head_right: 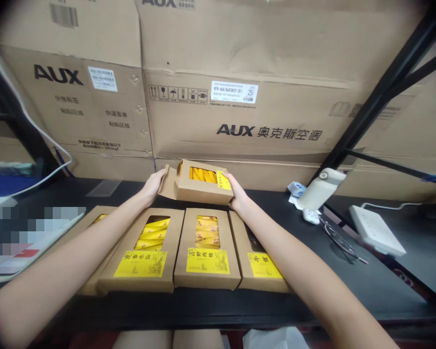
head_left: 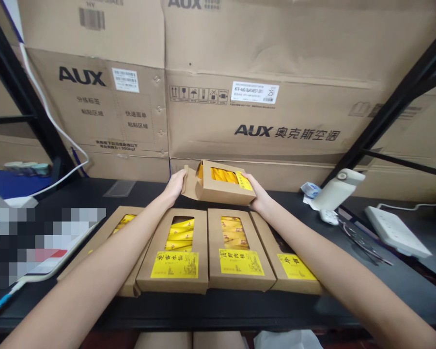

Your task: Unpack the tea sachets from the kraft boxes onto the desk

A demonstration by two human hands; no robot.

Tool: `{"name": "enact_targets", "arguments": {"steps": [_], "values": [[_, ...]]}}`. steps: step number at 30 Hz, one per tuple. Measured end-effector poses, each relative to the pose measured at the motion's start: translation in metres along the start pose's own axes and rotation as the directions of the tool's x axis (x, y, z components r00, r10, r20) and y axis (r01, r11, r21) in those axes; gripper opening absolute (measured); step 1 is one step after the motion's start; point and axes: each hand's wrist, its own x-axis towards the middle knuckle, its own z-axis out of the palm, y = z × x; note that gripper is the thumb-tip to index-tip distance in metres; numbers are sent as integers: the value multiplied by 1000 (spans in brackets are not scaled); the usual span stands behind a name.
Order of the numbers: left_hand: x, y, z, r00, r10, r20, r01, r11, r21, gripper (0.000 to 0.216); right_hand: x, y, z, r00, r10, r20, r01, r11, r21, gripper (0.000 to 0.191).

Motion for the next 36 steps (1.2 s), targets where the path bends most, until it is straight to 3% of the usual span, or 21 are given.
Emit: {"name": "enact_targets", "arguments": {"steps": [3,6,10,13,15,17,21,27,36], "values": [[1,-3,-2,998,58,5,-58,996,74,27,2,-2,-5,999,-20,-25,20,1000,-15,32],[5,-8,-6,991,70,-114,-50,984,173,18,3,0,-5,999,-25,-36,24,999,-34,29],[5,-6,-12,964,174,-201,-115,955,275,31,3,4,-2,1000,-2,-27,0,999,-51,28],[-2,-1,-11,931,349,-108,-269,855,442,23,5,7,-3,999,27,37,-26,998,-52,28],[-7,2,-7,922,386,-18,-324,797,510,13,6,8,-5,998,41,51,-39,998,-50,29],[-9,2,-4,946,324,22,-288,803,522,8,6,9,-6,998,50,43,-48,997,-58,31],[-6,-4,-1,993,121,4,-102,823,559,12,6,7,-7,999,43,27,-41,994,-100,33],[-5,-8,-1,994,-85,62,32,807,590,24,11,9,-11,993,-93,-70,78,979,-188,38],[-4,-8,-5,991,-26,130,-73,714,697,19,13,10,-12,980,-199,-17,191,959,-209,37]]}}
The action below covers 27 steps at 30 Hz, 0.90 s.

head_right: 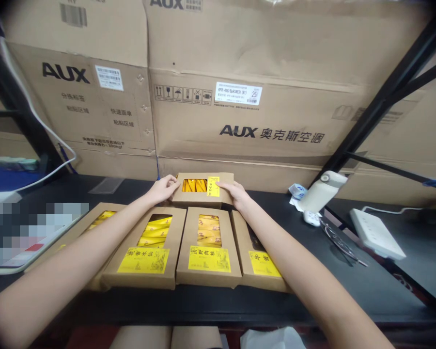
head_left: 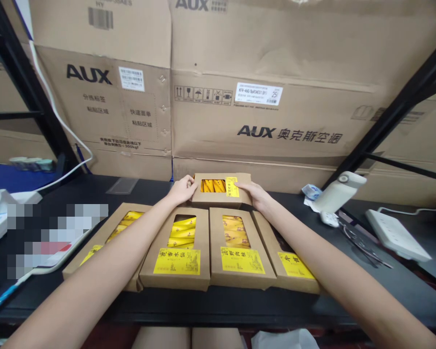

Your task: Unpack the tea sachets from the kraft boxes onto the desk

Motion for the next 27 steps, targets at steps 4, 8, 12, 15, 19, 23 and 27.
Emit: {"name": "enact_targets", "arguments": {"steps": [4,8,12,15,19,23,27], "values": [[2,-2,-2,1000,-26,0,26,998,56,29,0,-1,0,996,-71,45,72,997,-6,40],[3,-1,-5,993,-116,11,114,984,137,48,-1,-3,-2,994,-98,41,101,992,-73,45],[1,3,-6,993,-120,22,115,981,154,57,-2,-5,-3,990,-102,97,110,990,-87,48],[1,4,-5,992,-117,41,109,982,154,62,-4,-6,-2,987,-101,123,108,993,-51,46],[-1,5,-5,996,-86,-3,85,983,161,65,-7,-9,-5,987,-75,140,78,997,-17,44],[-2,4,-8,996,-54,-69,62,990,124,69,-8,-10,-10,984,-51,172,51,999,5,44],[-1,2,-10,977,3,-215,19,995,100,65,-6,-8,-9,974,-84,212,85,996,6,44]]}}
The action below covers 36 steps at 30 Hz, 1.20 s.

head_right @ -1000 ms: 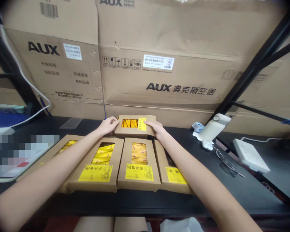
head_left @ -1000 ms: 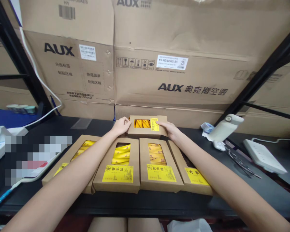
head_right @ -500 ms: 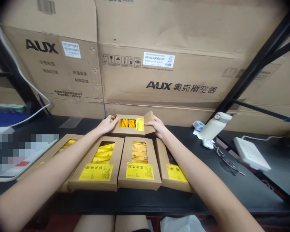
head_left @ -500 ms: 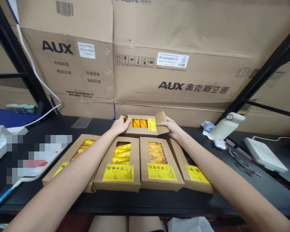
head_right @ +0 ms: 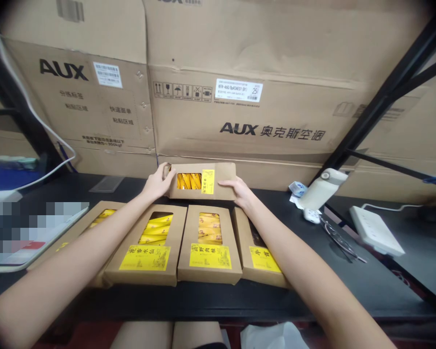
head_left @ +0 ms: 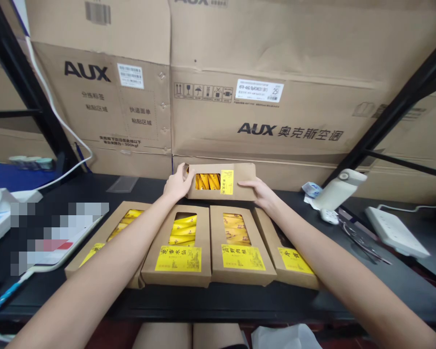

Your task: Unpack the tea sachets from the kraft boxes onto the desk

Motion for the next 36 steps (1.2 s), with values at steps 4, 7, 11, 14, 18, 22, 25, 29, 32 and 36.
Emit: {"name": "enact_targets", "arguments": {"steps": [4,7,11,14,18,22,25,29,32,36], "values": [[3,0,3,999,-36,20,38,988,-151,59,-1,0,6,999,-19,-30,18,999,-27,41],[6,0,5,987,-153,42,159,949,-271,66,-4,-2,10,998,-13,-56,11,999,-40,37],[8,-1,6,968,-232,99,252,908,-334,71,-4,-2,12,997,0,-81,-2,1000,-31,41],[7,0,5,947,-273,172,317,887,-337,73,-1,0,11,994,23,-106,-28,998,-53,38],[2,4,1,918,-278,283,362,879,-311,59,3,5,7,995,74,-63,-80,993,-86,35],[-5,9,-3,915,-230,332,334,892,-305,53,5,11,3,986,169,-3,-168,979,-113,36],[-7,10,-4,917,-201,345,306,909,-282,51,6,11,2,954,296,55,-287,949,-132,40],[-4,7,0,920,-192,341,281,931,-233,50,6,3,0,909,401,110,-405,914,16,40],[1,3,3,927,-191,322,264,943,-201,55,5,-3,-2,899,411,151,-430,893,131,48],[4,0,5,938,-186,292,241,956,-166,57,4,-5,0,939,318,130,-333,936,115,34]]}}
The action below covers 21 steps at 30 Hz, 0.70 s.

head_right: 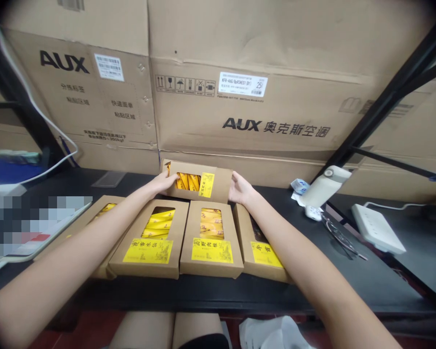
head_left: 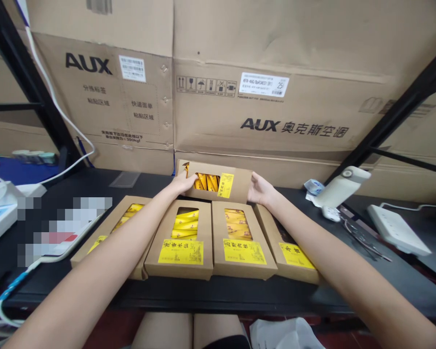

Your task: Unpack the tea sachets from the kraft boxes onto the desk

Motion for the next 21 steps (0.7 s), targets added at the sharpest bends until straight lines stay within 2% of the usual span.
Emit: {"name": "enact_targets", "arguments": {"steps": [3,6,11,15,18,21], "values": [[1,-1,0,999,28,-26,-27,999,33,54,0,1,4,997,-71,-7,70,997,-24,22],[0,-1,0,996,79,-38,-77,995,57,52,0,0,7,993,-107,-58,108,994,28,13],[-4,-4,1,986,166,11,-167,982,85,60,-2,-3,10,971,-178,-161,197,974,112,6],[-6,-6,2,978,202,57,-207,972,111,71,-3,-4,10,941,-284,-183,315,933,173,18],[-7,-7,2,977,197,82,-206,972,117,74,-1,-3,9,942,-263,-209,291,949,119,27],[-8,-7,1,975,207,85,-216,970,110,74,2,-1,9,928,-271,-256,292,955,45,25]]}}
